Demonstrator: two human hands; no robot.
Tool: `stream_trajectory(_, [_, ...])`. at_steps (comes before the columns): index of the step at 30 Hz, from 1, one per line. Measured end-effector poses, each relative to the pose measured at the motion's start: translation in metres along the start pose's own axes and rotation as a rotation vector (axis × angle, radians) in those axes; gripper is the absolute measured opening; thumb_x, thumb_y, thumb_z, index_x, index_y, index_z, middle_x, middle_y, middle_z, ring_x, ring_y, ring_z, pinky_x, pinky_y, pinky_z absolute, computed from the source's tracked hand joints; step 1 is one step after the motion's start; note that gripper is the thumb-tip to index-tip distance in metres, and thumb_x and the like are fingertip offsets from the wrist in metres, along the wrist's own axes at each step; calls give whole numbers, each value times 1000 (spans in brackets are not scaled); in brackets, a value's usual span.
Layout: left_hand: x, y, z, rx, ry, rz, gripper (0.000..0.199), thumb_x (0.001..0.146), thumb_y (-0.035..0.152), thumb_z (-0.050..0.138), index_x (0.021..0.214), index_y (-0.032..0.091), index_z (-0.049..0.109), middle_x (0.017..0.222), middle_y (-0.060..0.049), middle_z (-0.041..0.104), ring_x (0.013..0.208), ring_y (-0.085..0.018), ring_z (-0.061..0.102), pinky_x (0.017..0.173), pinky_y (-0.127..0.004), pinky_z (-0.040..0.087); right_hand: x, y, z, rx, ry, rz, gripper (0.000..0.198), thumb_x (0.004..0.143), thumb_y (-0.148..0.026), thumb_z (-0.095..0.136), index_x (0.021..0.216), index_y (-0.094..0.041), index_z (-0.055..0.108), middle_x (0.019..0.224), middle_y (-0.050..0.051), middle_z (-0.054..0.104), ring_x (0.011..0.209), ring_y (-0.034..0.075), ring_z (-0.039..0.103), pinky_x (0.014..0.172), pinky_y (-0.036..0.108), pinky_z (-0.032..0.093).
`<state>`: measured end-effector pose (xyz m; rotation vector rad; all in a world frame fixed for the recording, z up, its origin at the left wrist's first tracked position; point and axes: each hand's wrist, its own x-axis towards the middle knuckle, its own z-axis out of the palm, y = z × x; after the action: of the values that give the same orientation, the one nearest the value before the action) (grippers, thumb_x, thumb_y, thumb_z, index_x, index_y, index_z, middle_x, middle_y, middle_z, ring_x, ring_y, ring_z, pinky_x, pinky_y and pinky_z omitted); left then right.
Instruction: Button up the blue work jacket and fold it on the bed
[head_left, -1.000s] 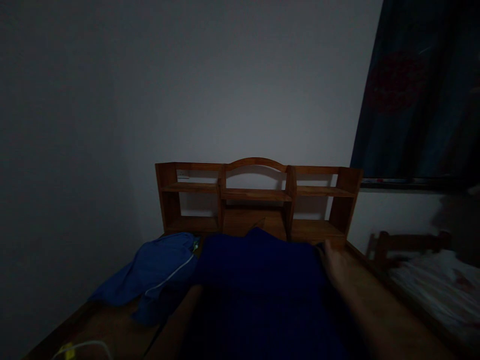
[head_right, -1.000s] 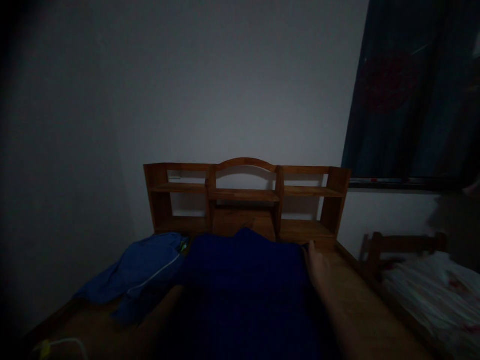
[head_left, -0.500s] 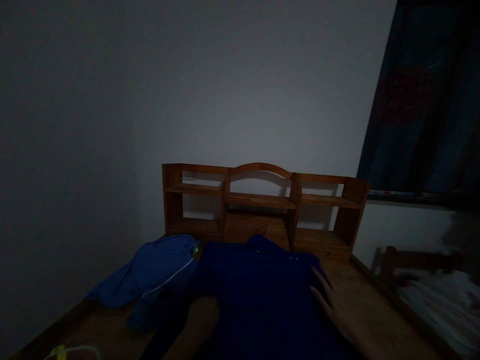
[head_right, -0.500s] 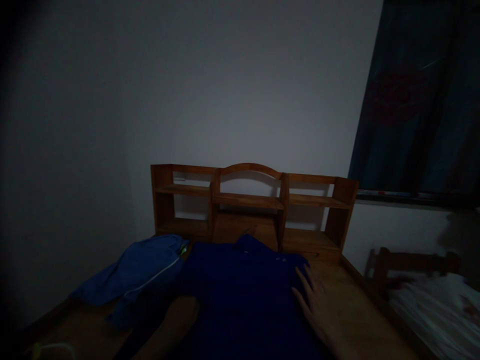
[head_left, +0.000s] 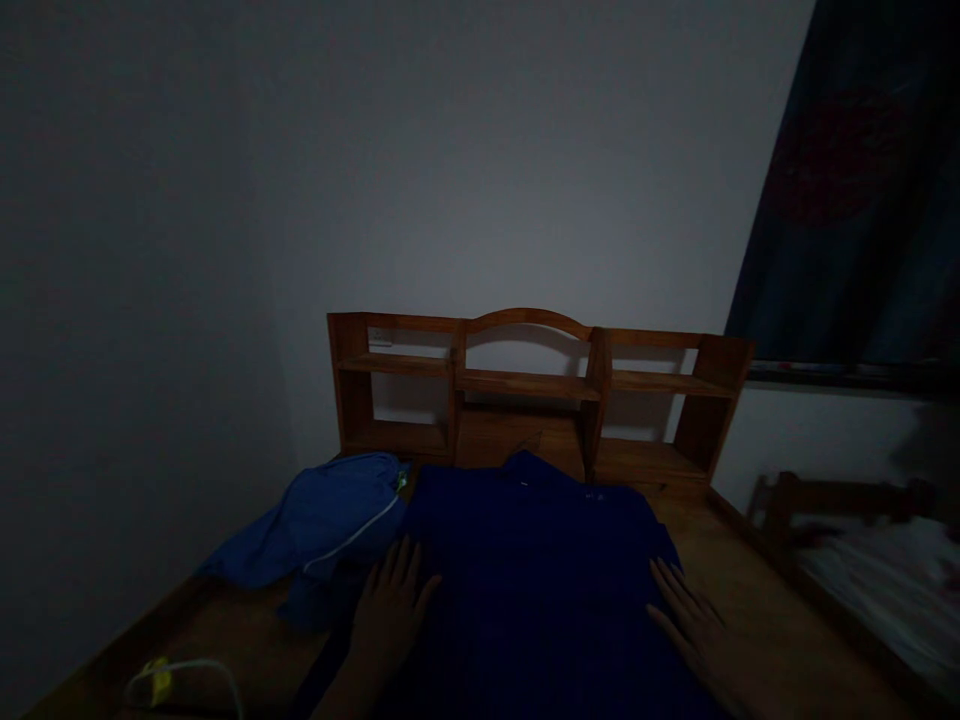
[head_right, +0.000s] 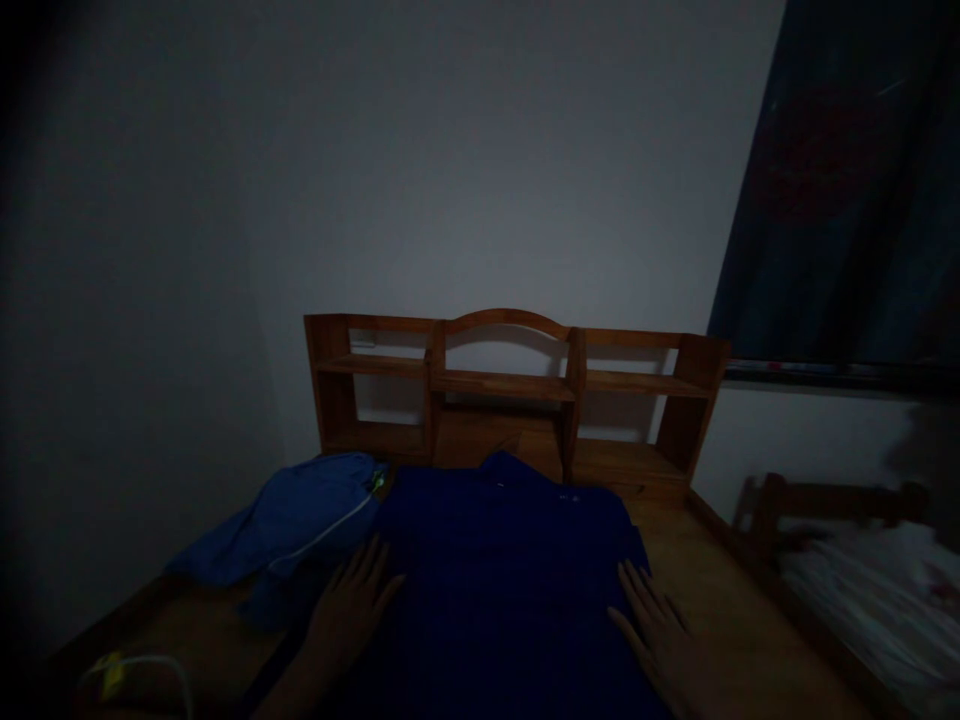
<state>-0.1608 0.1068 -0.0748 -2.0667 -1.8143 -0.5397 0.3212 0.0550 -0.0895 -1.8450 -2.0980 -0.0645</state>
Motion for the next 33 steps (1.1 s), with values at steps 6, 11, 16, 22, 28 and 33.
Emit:
stream_trajectory(6, [30,51,-46,-35,-1,121,57,93,41,22,101,7,67,116,-18,61,128,-31,36,111,-50,12,-16,1,1,16,66,50,62,86,-56,34,140,-26,33,145,2,29,133,25,27,110,45,25])
stream_trajectory(11, [89,107,-22,-398,-223,516,56,94,47,15,137,18,37,143,-5,36,134,-18,26,111,-37,20,-14,-4,1,9,50,88,63,88,-53,30,143,-22,24,148,3,20,136,24,18,112,47,19])
stream_trajectory(16, [121,112,45,-328,-304,390,60,92,51,12,140,20,30,147,-7,27,136,-21,22,111,-44,16,-16,1,2,11,10,84,62,90,-52,29,144,-24,18,149,1,17,136,22,18,113,47,15])
stream_trajectory(22, [120,110,62,-241,-177,315,55,93,49,12,139,25,32,147,-4,28,136,-23,21,110,-47,15,-14,3,4,11,42,105,62,89,-52,31,144,-26,19,149,0,17,136,23,18,113,47,18])
stream_trajectory(28, [72,83,26,12,-76,126,69,88,57,20,129,10,48,138,-17,41,134,-32,24,110,-52,5,-33,4,4,12,101,160,61,88,-50,29,144,-26,21,147,0,23,135,24,21,111,50,21])
stream_trajectory(33, [18,-11,-1,175,-103,98,48,85,35,33,129,25,48,140,-7,39,133,-30,26,106,-59,1,-80,8,14,74,235,127,56,77,-52,40,131,-39,44,140,-5,37,135,31,19,109,59,19])
